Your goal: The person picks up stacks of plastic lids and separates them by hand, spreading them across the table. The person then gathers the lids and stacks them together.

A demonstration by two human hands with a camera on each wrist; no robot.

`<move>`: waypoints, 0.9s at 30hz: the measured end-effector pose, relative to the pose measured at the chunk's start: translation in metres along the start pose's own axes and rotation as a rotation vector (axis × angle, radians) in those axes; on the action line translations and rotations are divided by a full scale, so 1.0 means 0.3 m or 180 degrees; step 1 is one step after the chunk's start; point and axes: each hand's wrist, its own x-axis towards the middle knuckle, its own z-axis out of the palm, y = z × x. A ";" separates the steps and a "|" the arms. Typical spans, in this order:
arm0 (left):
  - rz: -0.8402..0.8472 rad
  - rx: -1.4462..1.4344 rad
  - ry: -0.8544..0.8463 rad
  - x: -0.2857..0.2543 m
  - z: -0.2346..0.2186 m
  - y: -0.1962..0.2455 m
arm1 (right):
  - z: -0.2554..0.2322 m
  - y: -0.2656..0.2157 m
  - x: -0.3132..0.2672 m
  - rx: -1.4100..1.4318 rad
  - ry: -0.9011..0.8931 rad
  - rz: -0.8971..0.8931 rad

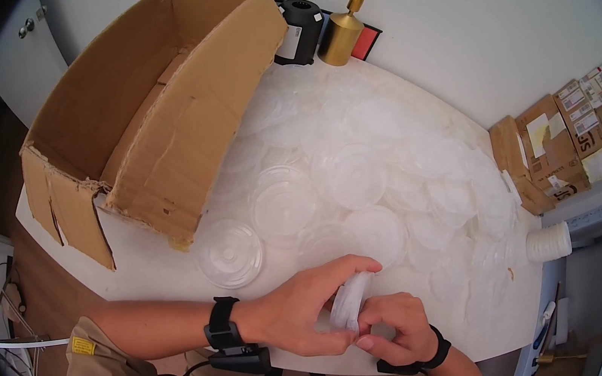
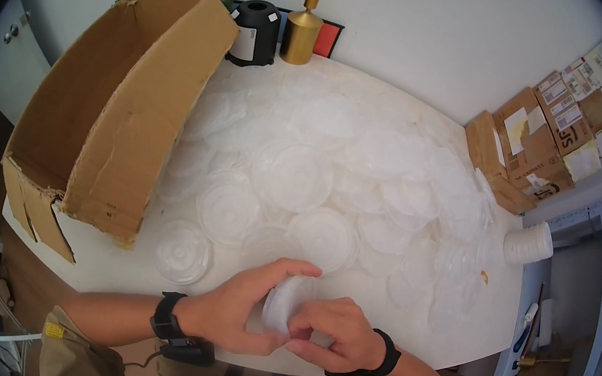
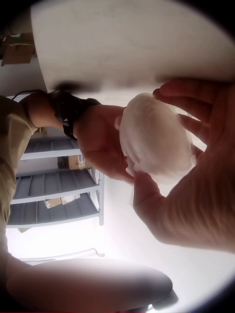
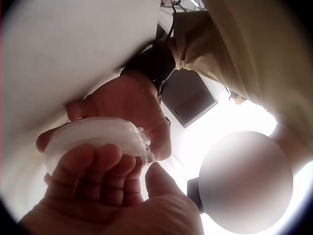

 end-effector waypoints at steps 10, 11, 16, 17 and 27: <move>0.0104 0.0262 -0.0011 0.002 -0.006 0.003 | -0.003 0.012 -0.011 -0.0010 0.0045 -0.0072; 0.0104 0.0262 -0.0010 0.002 -0.008 0.002 | -0.006 0.012 -0.016 -0.0009 0.0045 -0.0073; -0.0027 -0.0106 0.0018 0.006 -0.013 -0.009 | -0.033 0.015 -0.028 0.0182 0.0553 0.0004; -0.0026 -0.0107 0.0018 0.005 -0.013 -0.008 | -0.035 0.015 -0.030 0.0181 0.0552 0.0005; -0.0228 -0.0730 0.0347 0.005 0.012 0.009 | -0.096 0.014 -0.067 0.0836 0.1473 0.0472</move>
